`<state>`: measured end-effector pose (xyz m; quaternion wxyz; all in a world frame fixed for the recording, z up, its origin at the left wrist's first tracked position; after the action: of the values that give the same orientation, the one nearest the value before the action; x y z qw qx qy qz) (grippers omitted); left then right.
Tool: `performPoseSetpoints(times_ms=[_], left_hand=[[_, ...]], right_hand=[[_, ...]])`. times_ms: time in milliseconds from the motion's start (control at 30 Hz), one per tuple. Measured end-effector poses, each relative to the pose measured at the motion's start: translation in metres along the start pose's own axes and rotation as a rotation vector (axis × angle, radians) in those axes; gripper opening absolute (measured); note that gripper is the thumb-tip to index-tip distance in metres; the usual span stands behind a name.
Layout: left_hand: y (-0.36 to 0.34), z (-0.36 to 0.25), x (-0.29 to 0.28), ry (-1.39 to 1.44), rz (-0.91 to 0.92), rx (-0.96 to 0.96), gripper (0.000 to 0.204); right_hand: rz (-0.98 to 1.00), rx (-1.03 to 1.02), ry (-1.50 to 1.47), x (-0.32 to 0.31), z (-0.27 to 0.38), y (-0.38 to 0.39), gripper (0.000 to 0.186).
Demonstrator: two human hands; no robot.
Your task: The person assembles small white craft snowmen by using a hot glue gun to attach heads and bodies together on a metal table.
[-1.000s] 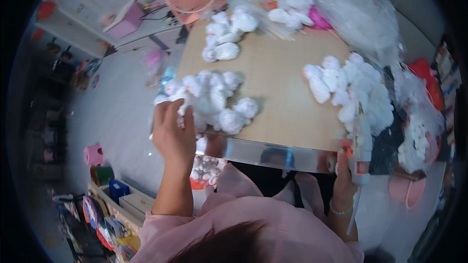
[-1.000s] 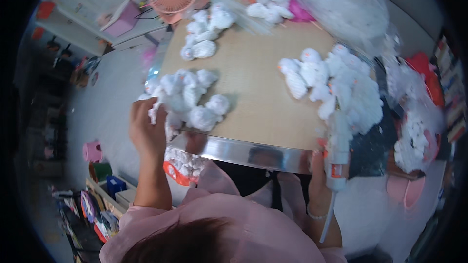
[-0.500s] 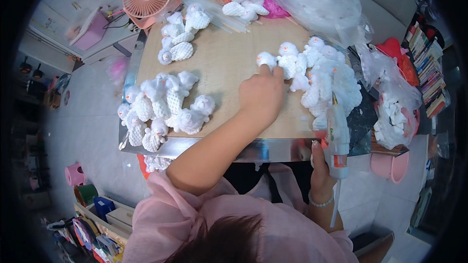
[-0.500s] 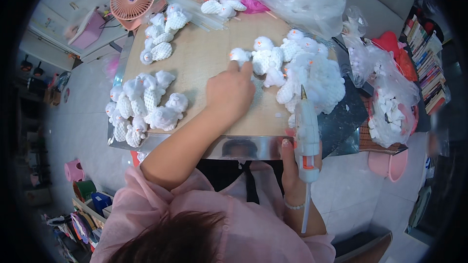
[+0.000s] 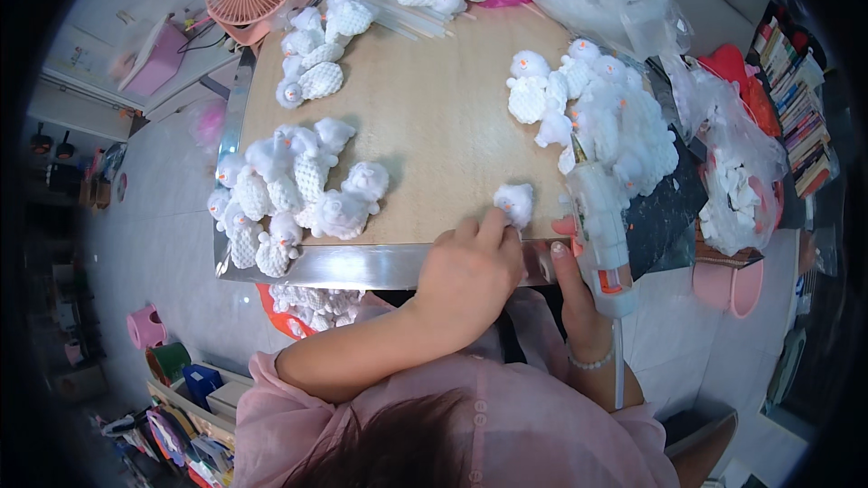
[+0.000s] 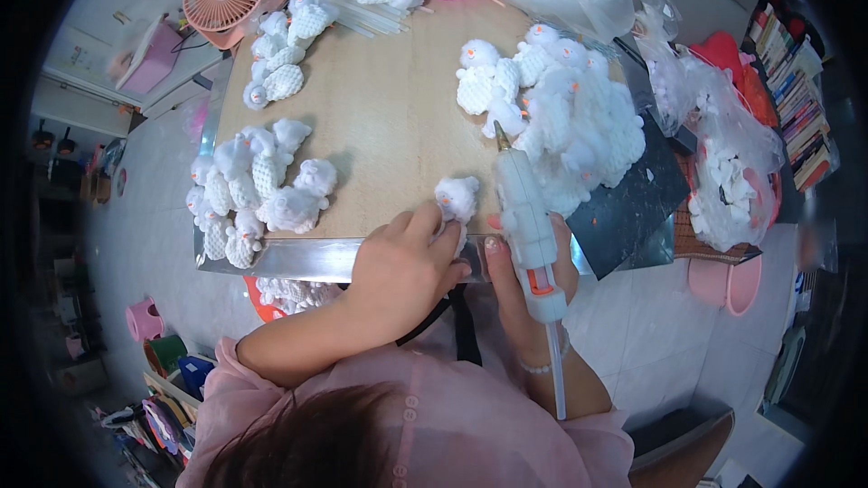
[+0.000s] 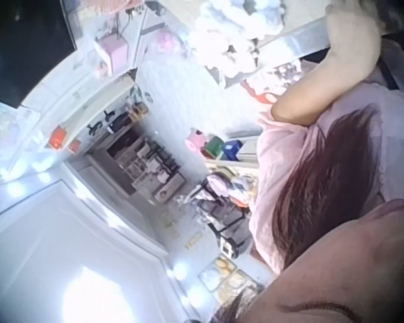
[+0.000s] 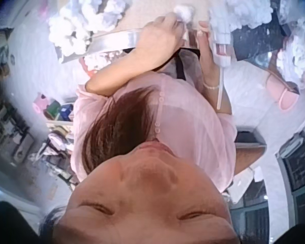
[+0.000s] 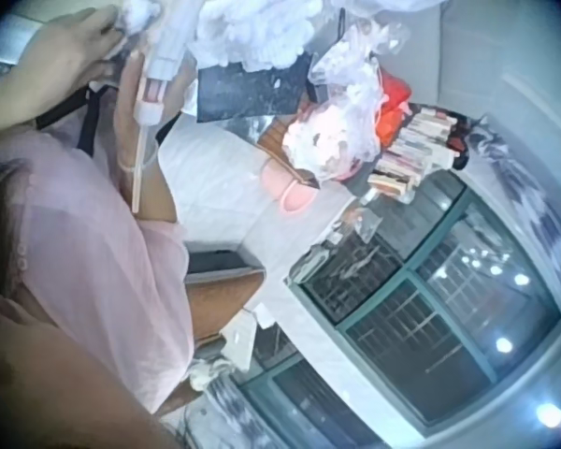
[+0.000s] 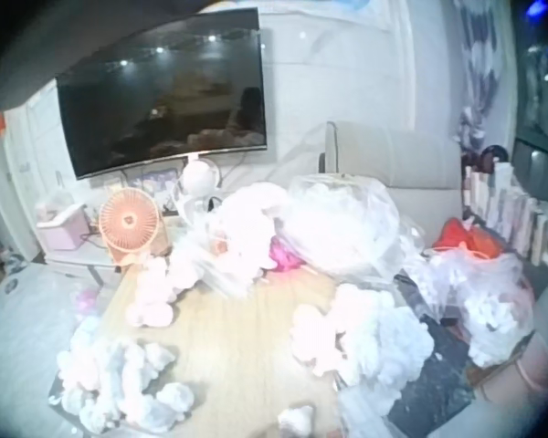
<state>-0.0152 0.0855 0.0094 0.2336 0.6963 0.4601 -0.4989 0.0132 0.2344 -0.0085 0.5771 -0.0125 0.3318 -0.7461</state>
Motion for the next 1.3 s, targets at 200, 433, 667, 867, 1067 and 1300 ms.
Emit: performPoseSetpoints(times_ms=[200, 433, 667, 867, 1067, 1300], left_hand=[[-0.001, 0.024, -0.020, 0.553, 0.081, -0.106, 0.028], [-0.046, 0.028, -0.032, 0.752, -0.008, -0.177, 0.013], [-0.085, -0.015, 0.021, 0.218, -0.044, 0.038, 0.015], [-0.130, -0.014, -0.010, 0.432, -0.033, -0.041, 0.021], [-0.264, -0.013, -0.044, 0.380, -0.311, 0.108, 0.027], [-0.378, 0.008, -0.010, -0.167, 0.025, 0.278, 0.038]], right_hand=[[-0.103, 0.343, -0.165, -0.008, 0.003, 0.009, 0.022], [-0.226, 0.194, -0.206, -0.023, 0.002, 0.010, 0.024], [-0.257, 0.195, -0.101, -0.036, -0.001, 0.013, 0.025], [-0.366, 0.234, -0.161, -0.056, -0.015, 0.015, 0.027], [-0.340, 0.194, -0.173, -0.072, -0.023, 0.005, 0.026], [-0.408, 0.367, -0.111, -0.109, -0.038, -0.001, 0.022]])
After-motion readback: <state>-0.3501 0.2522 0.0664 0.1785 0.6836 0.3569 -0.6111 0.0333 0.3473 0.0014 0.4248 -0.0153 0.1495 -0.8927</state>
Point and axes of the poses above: each hand's wrist, its own y-axis away from the middle knuckle, its own x-axis out of the palm, z = x × y, the point moved 2 cm from there along -y, towards the middle knuckle, and after that the axes turned 7 degrees about -x, right-handed, at the moved point
